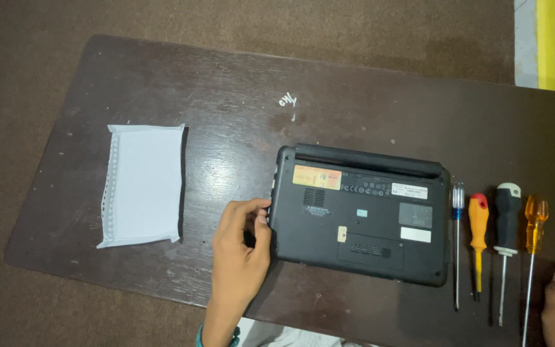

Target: Installing a RAM module, replacing the access cover, and inserting the battery into a laptop using a screwdriver.

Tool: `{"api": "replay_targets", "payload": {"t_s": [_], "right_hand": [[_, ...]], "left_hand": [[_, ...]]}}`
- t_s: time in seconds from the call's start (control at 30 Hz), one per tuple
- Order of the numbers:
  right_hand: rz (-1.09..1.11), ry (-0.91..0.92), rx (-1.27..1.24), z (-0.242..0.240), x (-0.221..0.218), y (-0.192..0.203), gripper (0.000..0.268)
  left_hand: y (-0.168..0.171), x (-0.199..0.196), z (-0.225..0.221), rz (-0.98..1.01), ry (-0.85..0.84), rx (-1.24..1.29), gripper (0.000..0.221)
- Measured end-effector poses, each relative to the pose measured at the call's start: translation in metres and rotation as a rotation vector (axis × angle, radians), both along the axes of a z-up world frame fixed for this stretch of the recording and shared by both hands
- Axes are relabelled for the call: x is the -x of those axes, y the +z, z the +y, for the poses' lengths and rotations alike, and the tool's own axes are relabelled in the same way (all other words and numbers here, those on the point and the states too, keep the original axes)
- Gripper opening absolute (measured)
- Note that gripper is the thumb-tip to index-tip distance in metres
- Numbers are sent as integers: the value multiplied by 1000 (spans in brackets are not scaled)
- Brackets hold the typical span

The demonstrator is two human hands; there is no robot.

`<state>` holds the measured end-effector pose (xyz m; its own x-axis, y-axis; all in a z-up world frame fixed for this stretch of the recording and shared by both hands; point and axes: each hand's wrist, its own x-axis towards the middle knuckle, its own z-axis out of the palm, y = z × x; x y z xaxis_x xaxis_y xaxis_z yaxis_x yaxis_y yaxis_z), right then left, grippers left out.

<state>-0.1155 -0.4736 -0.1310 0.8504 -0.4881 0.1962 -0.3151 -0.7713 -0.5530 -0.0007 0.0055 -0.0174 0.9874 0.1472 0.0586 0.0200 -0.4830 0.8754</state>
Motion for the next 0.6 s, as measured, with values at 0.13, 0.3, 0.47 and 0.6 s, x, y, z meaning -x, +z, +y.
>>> {"api": "replay_targets", "payload": {"t_s": [0.13, 0.3, 0.47, 0.6], "right_hand": [[13, -20, 32, -12, 3, -14, 16], [-72, -6, -44, -9, -1, -19, 16], [-64, -44, -94, 2, -6, -9, 12], [-76, -69, -184, 18, -9, 12, 15]], "left_hand": [[1, 0, 0, 11, 1, 12, 26], [1, -1, 0, 4, 1, 0, 25], [-1, 0, 1, 45, -6, 11, 25], [-4, 0, 2, 20, 1, -33, 19]]}}
